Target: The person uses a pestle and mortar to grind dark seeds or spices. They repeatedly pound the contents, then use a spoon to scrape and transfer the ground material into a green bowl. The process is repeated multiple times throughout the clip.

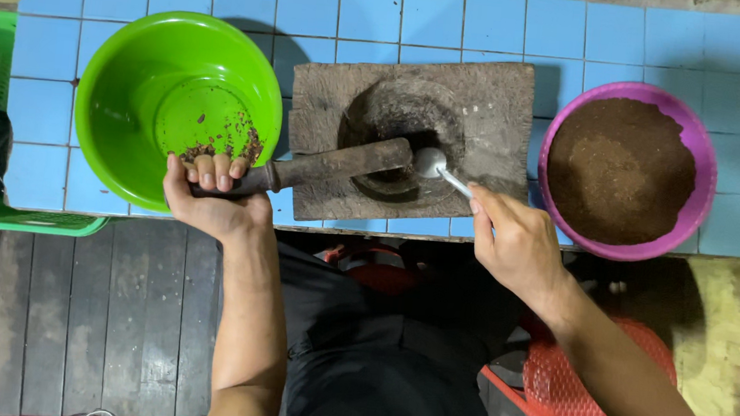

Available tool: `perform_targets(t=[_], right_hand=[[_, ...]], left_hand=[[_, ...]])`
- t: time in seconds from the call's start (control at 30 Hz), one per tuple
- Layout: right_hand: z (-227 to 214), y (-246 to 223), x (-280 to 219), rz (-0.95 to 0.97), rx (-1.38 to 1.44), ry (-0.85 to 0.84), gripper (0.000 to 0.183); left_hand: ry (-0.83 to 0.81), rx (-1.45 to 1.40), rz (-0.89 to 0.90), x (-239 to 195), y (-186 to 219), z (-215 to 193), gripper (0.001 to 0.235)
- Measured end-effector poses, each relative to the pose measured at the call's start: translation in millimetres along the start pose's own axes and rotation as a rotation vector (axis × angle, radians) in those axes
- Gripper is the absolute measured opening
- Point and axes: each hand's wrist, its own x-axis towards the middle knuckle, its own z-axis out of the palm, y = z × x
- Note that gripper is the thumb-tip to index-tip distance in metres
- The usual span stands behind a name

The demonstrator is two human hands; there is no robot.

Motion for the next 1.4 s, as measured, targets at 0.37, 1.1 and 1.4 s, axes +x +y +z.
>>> perform_targets(t=[0.37, 1.1, 1.4], right_hand=[[4, -9, -10, 0.046, 0.070, 0.024, 0.019], [21, -12, 15, -0.006, 0.047, 0.135, 0.024], [12, -9, 23, -0.012, -0.030, 0.164, 0.020]], left_hand=[[0.050, 0.034, -0.004, 2, 0, 0, 0.035], [-0.008, 0.075, 0.013, 20, -6, -20, 0.035], [0.011, 0.094, 0.061, 25, -15, -28, 0.039]])
